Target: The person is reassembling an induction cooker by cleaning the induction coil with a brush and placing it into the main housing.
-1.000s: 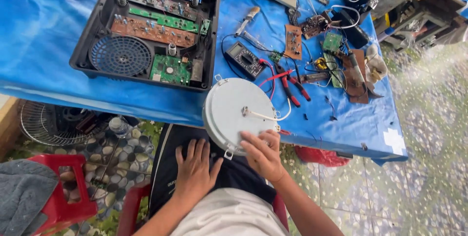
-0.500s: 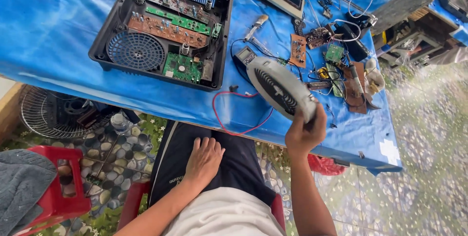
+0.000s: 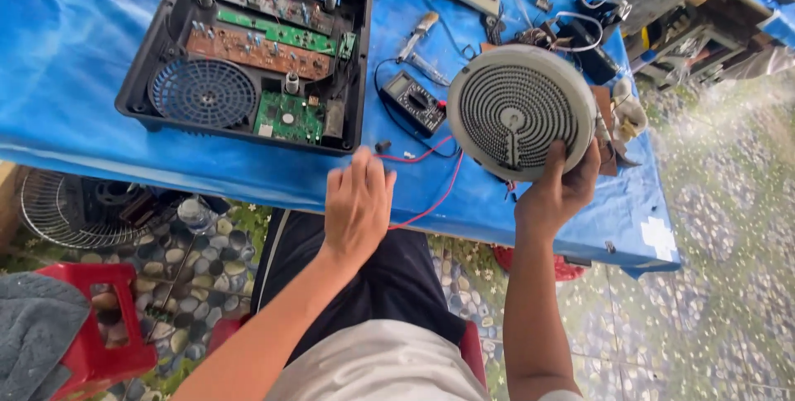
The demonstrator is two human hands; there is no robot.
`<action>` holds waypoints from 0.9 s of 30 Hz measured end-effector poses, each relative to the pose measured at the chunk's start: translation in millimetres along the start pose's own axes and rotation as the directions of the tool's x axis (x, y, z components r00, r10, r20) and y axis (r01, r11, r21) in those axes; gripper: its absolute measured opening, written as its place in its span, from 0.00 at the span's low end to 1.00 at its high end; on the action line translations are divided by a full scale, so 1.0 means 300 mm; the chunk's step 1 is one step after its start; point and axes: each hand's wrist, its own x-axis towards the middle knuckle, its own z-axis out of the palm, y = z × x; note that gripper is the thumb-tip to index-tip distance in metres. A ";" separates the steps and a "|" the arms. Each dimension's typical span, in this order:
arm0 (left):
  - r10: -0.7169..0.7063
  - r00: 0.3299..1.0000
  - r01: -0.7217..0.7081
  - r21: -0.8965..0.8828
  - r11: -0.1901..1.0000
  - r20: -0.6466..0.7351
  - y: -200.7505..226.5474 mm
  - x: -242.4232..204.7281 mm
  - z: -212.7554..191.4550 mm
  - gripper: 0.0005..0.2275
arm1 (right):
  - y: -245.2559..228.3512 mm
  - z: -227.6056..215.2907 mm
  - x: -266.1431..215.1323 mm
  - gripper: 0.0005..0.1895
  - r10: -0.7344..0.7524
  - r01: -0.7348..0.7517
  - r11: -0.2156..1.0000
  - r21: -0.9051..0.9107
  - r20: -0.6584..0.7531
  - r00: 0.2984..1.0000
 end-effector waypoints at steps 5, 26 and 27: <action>-0.034 0.999 0.031 0.204 0.978 0.014 0.041 0.045 0.125 0.12 | 0.077 -0.022 0.033 0.17 0.235 -0.225 0.965 0.133 -0.065 0.970; -0.054 0.973 -0.026 0.341 0.940 0.225 0.086 0.130 0.349 0.12 | 0.392 -0.209 0.060 0.27 0.707 -0.715 0.690 0.111 0.110 0.699; -0.047 0.982 -0.001 0.256 0.967 0.184 0.100 0.149 0.319 0.14 | 0.365 -0.213 0.067 0.32 0.682 -0.688 0.724 -0.039 0.184 0.708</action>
